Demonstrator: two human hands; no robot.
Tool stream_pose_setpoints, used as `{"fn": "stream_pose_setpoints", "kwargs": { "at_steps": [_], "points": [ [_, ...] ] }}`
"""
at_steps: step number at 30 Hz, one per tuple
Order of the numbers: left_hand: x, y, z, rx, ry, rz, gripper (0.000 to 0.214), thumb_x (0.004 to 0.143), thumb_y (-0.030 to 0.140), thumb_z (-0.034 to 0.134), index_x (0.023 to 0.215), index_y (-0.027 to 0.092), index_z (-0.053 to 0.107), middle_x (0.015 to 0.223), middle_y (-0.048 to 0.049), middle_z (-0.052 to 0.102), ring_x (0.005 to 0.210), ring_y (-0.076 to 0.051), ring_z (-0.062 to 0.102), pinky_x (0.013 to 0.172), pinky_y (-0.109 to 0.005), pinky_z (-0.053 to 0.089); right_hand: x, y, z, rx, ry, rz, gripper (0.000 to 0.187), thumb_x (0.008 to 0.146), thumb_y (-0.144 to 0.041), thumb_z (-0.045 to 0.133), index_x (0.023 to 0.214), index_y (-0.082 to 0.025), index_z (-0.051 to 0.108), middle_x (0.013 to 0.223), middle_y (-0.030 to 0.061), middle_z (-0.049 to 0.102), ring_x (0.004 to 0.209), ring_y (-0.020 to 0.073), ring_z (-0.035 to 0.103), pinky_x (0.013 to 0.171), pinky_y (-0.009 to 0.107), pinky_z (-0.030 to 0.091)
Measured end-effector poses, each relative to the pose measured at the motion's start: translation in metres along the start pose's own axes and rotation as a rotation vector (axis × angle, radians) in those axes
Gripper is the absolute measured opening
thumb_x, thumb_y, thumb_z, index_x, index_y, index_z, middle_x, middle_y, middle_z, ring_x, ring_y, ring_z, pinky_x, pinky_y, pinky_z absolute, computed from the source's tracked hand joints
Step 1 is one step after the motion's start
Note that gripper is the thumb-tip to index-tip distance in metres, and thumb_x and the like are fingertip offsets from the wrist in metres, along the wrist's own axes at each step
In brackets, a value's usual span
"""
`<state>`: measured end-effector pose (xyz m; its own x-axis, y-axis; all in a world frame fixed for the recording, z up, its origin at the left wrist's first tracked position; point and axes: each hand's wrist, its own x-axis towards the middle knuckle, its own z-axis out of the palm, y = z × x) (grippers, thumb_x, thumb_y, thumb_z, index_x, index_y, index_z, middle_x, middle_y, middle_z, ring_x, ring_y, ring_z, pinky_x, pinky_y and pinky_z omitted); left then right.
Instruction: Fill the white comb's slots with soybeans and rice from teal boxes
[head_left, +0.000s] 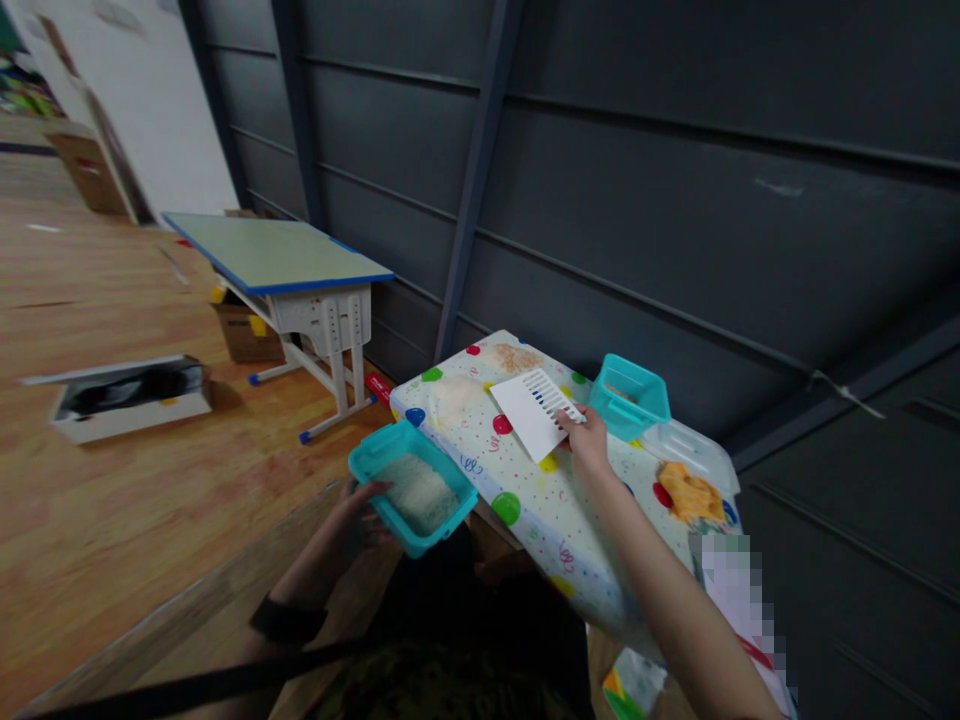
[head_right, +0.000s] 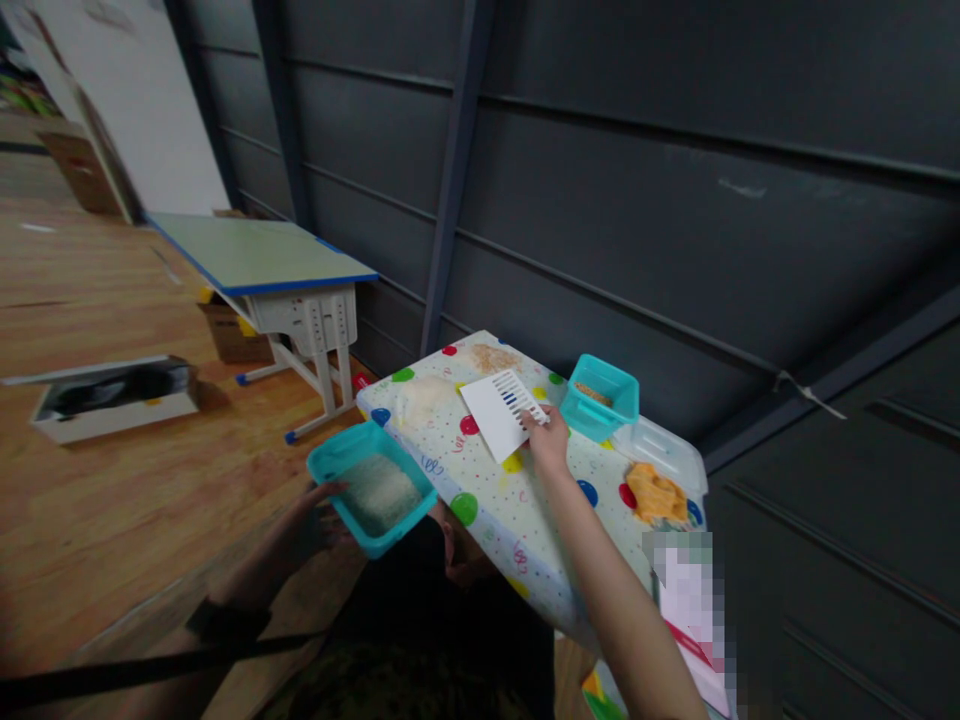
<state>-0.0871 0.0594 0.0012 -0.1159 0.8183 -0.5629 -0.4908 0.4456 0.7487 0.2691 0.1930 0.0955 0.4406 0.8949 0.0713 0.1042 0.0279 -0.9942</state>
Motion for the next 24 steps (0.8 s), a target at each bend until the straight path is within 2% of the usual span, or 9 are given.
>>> {"fn": "stream_pose_setpoints", "kwargs": {
  "at_steps": [2, 5, 10, 15, 21, 24],
  "points": [
    [0.001, 0.001, 0.0, 0.022, 0.005, 0.012, 0.07, 0.083, 0.036, 0.087, 0.143, 0.03, 0.051, 0.077, 0.0032, 0.064, 0.056, -0.021, 0.07, 0.051, -0.03, 0.058, 0.009, 0.004, 0.006, -0.05, 0.012, 0.016, 0.044, 0.06, -0.049, 0.081, 0.092, -0.027, 0.06, 0.084, 0.0025, 0.074, 0.074, 0.0253, 0.068, 0.059, 0.035, 0.054],
    [0.002, 0.003, -0.001, 0.034, 0.01, 0.014, 0.075, 0.081, 0.038, 0.089, 0.144, 0.031, 0.05, 0.079, 0.0031, 0.064, 0.056, -0.021, 0.07, 0.05, -0.029, 0.055, 0.007, 0.011, 0.016, -0.077, -0.052, 0.02, 0.042, 0.06, -0.05, 0.08, 0.088, -0.028, 0.059, 0.081, 0.0021, 0.073, 0.073, 0.0252, 0.068, 0.057, 0.033, 0.053],
    [0.005, 0.007, -0.004, 0.026, 0.007, 0.014, 0.07, 0.083, 0.037, 0.087, 0.143, 0.032, 0.051, 0.088, -0.0001, 0.066, 0.06, -0.021, 0.071, 0.053, -0.032, 0.059, -0.023, 0.016, 0.026, -0.027, -0.209, 0.025, 0.045, 0.058, -0.052, 0.086, 0.085, -0.027, 0.061, 0.075, 0.0012, 0.073, 0.067, 0.0237, 0.066, 0.054, 0.031, 0.05],
    [0.011, 0.01, -0.006, 0.027, 0.02, -0.019, 0.06, 0.088, 0.033, 0.083, 0.139, 0.033, 0.052, 0.093, -0.0024, 0.066, 0.061, -0.021, 0.07, 0.052, -0.032, 0.06, -0.053, 0.005, 0.031, 0.039, -0.324, 0.084, 0.046, 0.059, -0.052, 0.091, 0.086, -0.026, 0.064, 0.071, -0.0003, 0.072, 0.059, 0.0203, 0.061, 0.05, 0.029, 0.045],
    [0.008, 0.011, -0.003, 0.011, 0.019, -0.019, 0.061, 0.088, 0.032, 0.083, 0.14, 0.034, 0.051, 0.096, -0.0027, 0.067, 0.059, -0.021, 0.072, 0.054, -0.036, 0.064, -0.063, 0.0, 0.032, 0.061, -0.314, 0.035, 0.052, 0.059, -0.058, 0.094, 0.085, -0.026, 0.064, 0.069, -0.0006, 0.073, 0.059, 0.0207, 0.062, 0.052, 0.03, 0.047],
    [0.005, 0.011, -0.002, -0.015, 0.018, -0.004, 0.064, 0.083, 0.031, 0.088, 0.138, 0.033, 0.054, 0.09, -0.0016, 0.067, 0.061, -0.024, 0.074, 0.055, -0.037, 0.065, -0.068, 0.002, 0.032, 0.058, -0.352, 0.028, 0.052, 0.059, -0.059, 0.095, 0.085, -0.026, 0.064, 0.071, 0.0, 0.073, 0.062, 0.0216, 0.064, 0.056, 0.031, 0.05]
  ]
}}
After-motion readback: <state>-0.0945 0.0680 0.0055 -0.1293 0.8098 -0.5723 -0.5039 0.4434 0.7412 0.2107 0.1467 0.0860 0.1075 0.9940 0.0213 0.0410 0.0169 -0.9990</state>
